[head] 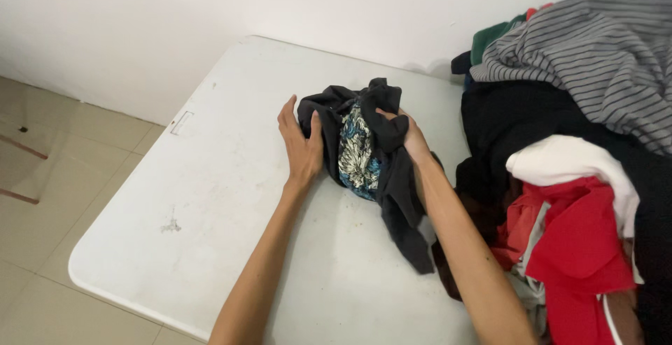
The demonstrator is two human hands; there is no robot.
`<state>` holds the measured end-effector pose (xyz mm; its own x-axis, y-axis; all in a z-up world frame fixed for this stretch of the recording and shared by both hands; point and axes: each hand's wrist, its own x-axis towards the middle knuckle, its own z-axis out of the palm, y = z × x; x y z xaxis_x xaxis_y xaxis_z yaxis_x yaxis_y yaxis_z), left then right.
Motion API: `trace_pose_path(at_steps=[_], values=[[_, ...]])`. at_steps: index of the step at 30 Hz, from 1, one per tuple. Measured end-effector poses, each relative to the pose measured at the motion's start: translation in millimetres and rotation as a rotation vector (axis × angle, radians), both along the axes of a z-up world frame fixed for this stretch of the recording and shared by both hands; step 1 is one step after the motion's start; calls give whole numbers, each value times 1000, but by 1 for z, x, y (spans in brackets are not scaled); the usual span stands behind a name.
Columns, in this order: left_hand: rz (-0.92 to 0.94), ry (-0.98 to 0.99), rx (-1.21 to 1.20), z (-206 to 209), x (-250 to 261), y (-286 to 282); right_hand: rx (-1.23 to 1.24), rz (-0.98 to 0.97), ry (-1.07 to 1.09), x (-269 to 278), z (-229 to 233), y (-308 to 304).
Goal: The person folds a white polo shirt on a white table, smoothing the fabric and aligning the edges before folding it into a compact rectangle. The folded shirt is then placed into an open suitcase. The person then picks up a dark graphic t-shirt and begins to unfold it on the table.
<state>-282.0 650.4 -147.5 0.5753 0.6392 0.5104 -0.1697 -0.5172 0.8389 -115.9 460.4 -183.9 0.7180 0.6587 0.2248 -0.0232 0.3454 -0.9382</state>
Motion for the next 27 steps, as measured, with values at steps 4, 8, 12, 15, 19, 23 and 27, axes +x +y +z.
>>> trace_pose_path(at_steps=[4,8,12,15,19,23,27], values=[[-111,108,-252,-2,3,-18,235,-27,661,-27,17,-4],[-414,305,-477,6,8,-49,362,-34,594,-55,98,-26],[-496,358,-438,14,10,-51,144,-86,573,-75,160,-50],[-650,242,-550,30,7,-32,-232,-207,262,-71,165,-57],[-512,130,-524,53,-1,16,-497,-354,-49,-57,151,-61],[-334,41,-426,72,-19,64,-502,-392,-299,-48,151,-72],[-296,66,-294,64,-22,71,-733,-584,-376,-52,154,-72]])
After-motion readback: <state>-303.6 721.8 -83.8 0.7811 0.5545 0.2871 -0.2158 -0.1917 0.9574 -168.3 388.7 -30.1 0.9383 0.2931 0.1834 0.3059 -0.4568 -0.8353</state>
